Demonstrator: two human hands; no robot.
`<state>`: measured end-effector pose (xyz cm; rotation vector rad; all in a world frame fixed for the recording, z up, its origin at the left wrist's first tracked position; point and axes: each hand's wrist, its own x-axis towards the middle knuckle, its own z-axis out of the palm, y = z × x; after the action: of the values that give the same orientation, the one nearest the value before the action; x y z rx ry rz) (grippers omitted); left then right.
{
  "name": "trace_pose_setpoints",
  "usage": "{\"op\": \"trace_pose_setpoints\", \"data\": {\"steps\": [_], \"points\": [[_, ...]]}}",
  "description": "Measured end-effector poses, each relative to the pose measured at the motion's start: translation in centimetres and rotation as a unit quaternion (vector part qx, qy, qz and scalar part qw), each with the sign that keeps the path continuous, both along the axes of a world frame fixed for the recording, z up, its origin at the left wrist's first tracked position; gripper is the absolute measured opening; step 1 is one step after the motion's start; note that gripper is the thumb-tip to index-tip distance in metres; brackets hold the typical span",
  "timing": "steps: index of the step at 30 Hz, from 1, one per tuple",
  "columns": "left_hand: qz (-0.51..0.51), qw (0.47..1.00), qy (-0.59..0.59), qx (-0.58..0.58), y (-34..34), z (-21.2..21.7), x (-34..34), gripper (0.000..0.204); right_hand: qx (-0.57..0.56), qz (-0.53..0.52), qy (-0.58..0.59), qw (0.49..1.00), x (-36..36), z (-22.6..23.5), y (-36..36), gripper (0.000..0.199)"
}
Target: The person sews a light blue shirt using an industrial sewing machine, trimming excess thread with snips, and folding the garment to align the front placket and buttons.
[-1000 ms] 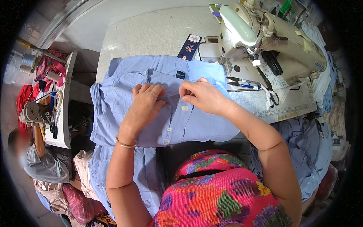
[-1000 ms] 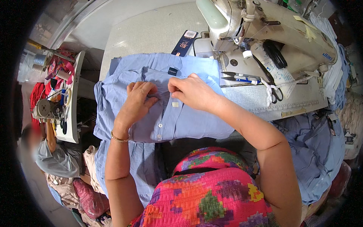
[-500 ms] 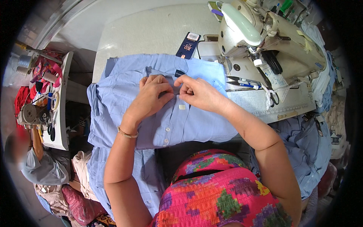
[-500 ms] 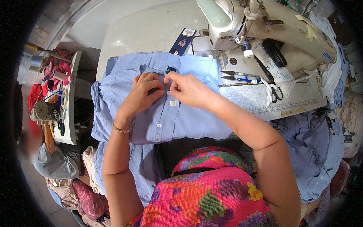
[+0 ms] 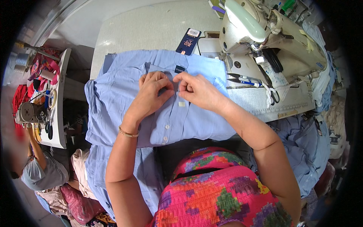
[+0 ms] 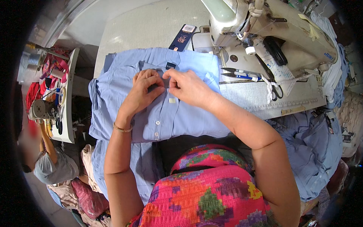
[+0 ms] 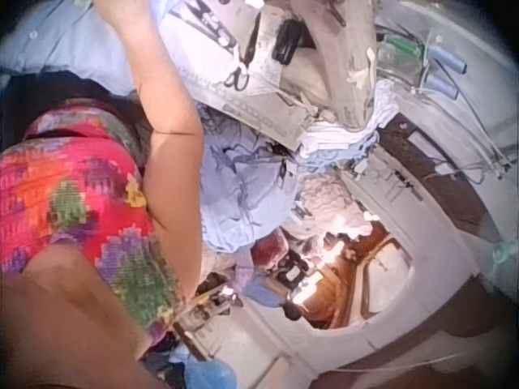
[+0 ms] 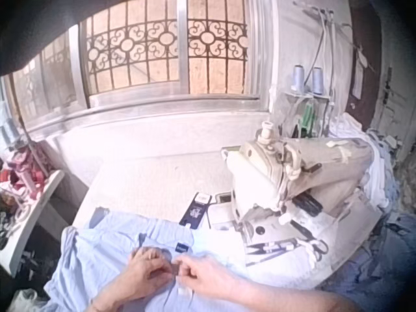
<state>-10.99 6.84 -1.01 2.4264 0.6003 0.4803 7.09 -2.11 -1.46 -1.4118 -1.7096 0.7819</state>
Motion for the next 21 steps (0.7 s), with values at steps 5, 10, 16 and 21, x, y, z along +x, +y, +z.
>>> {"op": "trace_pose_setpoints", "data": {"steps": [5, 10, 16, 21], "points": [[0.044, 0.995, -0.032, 0.078, -1.1, 0.5, -0.2, 0.014, -0.005, -0.003, 0.005, 1.000, 0.0, 0.2, -0.1, 0.032], [0.162, 0.979, -0.119, 0.020, -3.9, 2.4, -2.4, 0.013, -0.015, -0.016, -0.018, 1.000, 0.2, 0.6, -0.2, 0.028], [0.273, 0.951, -0.114, -0.087, -9.9, 1.7, -5.1, 0.007, 0.014, 0.005, -0.002, 1.000, 0.1, -0.2, -0.2, 0.029], [0.274, 0.958, -0.022, -0.083, -11.8, 1.8, -6.8, 0.011, 0.019, 0.004, 0.008, 1.000, 0.3, -0.5, -0.2, 0.029]]}}
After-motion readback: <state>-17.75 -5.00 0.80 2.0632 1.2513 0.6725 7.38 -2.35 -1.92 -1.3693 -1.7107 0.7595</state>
